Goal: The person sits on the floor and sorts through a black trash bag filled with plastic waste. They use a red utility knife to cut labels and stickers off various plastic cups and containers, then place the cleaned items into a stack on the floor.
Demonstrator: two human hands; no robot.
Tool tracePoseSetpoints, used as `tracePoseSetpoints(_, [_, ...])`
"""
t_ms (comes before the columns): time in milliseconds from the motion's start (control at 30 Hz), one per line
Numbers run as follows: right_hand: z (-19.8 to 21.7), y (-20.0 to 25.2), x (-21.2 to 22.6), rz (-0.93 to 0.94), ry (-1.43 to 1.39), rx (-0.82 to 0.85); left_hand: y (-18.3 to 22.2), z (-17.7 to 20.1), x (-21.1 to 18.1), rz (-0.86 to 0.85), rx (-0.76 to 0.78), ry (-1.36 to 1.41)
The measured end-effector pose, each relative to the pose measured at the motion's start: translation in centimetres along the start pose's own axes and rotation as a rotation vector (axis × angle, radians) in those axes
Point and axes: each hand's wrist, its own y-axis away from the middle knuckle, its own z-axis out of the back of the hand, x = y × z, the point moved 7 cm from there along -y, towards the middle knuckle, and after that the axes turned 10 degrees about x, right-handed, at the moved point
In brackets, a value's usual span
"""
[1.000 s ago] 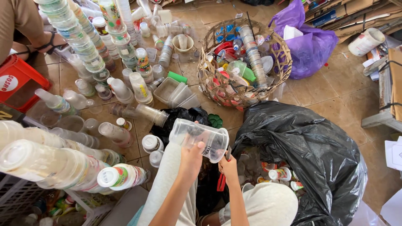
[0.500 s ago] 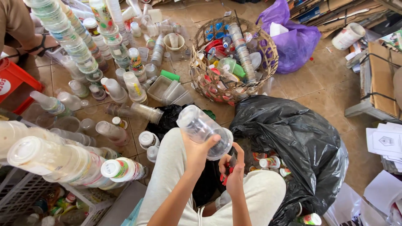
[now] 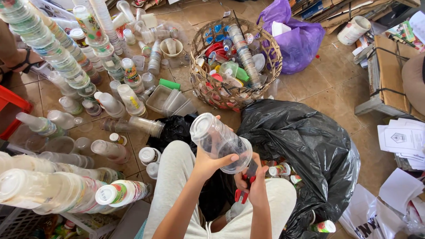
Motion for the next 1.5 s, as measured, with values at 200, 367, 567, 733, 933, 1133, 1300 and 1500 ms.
tracePoseSetpoints(200, [0.9, 1.0, -2.0, -0.029, 0.354, -0.115, 1.3, 0.1, 0.0, -0.030, -0.400, -0.207])
tracePoseSetpoints(367, [-0.3, 0.5, 0.2, 0.193, 0.761, -0.328, 1.8, -1.9, -0.8, -0.027, -0.424, -0.400])
tracePoseSetpoints(567, [-0.5, 0.0, 1.1, 0.227, 0.962, -0.495, 2.1, -2.7, -1.6, -0.234, -0.441, -0.600])
tracePoseSetpoints(733, [-0.5, -0.4, 1.3, 0.195, 0.975, -0.504, 2.3, -2.3, -1.5, -0.257, -0.485, -0.612])
tracePoseSetpoints(933, [0.1, -0.9, 0.5, 0.161, 0.877, -0.499, 2.3, -1.7, -1.5, -0.219, -0.479, -0.600])
tracePoseSetpoints(1133, [0.4, -0.5, 0.2, 0.115, 0.844, -0.526, 2.3, -1.4, -1.1, -0.221, -0.443, -0.632])
tracePoseSetpoints(1300, [1.5, -0.5, 0.5, 0.114, 0.819, -0.538, 2.1, -1.9, -1.4, -0.271, -0.329, -0.651])
tracePoseSetpoints(1500, [2.3, 0.0, -0.6, 0.115, 0.678, -0.517, 2.3, -1.4, -1.1, -0.247, -0.335, -0.611])
